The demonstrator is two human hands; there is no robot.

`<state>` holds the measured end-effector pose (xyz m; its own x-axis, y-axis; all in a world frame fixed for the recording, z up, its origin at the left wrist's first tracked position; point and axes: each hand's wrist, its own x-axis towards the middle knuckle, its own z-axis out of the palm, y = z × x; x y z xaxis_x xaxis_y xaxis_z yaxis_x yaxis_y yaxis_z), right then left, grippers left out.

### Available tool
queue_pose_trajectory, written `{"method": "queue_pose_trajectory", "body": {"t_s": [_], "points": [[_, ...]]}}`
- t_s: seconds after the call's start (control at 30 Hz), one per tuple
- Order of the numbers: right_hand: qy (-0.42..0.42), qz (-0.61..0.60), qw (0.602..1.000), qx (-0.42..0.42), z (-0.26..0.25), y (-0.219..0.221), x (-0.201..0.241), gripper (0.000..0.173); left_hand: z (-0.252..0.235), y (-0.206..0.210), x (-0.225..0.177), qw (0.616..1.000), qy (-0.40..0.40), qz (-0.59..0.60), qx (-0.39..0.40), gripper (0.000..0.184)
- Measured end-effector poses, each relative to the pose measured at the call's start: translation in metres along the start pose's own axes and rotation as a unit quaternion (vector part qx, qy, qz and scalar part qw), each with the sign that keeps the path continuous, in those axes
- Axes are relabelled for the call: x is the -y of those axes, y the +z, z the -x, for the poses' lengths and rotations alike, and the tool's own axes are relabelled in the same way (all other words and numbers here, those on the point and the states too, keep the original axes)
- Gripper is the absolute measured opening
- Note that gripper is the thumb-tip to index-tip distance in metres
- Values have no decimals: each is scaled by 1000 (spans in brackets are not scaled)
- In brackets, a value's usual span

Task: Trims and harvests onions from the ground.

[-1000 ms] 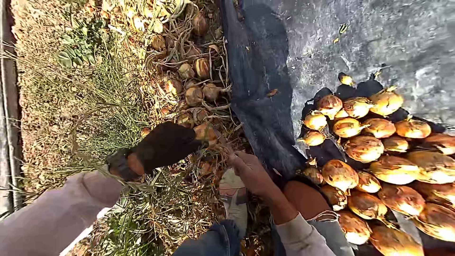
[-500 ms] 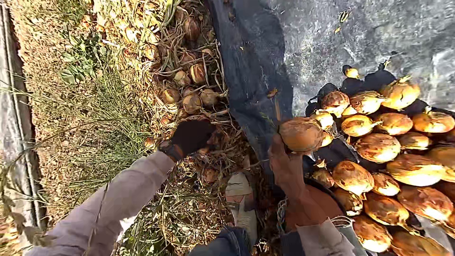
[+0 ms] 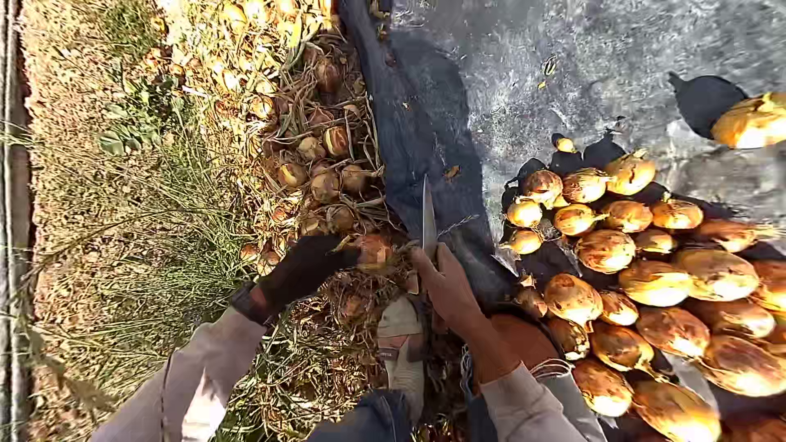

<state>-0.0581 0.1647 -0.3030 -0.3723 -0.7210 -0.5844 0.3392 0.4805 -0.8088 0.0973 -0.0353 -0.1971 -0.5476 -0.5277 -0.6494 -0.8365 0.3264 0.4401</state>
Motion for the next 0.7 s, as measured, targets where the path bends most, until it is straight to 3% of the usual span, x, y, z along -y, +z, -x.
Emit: {"method": "queue_pose_trajectory", "body": {"t_s": [0.1,0.2,0.3,0.4,0.5,0.6,0.7], "points": [[-85,-43,993,76,12,10,5,66,32,3,-18,970,63,232,20,29],[-127,-91,982,108,27,17,13,65,51,6,-17,954,84,284,54,30],[-97,-101,978,157,32,22,16,58,52,0,-6,973,116,194,51,12],[-86,-48,983,153,31,22,13,54,46,-16,-6,981,179,9,-81,29],[-34,-34,994,101,24,23,15,60,30,-31,-14,950,211,-117,-200,44],[0,-18,991,133,10,24,7,70,34,-23,-27,956,250,-116,-103,31],[-32,-22,994,99,2,34,7,54,19,14,-22,934,270,-233,10,32]]}}
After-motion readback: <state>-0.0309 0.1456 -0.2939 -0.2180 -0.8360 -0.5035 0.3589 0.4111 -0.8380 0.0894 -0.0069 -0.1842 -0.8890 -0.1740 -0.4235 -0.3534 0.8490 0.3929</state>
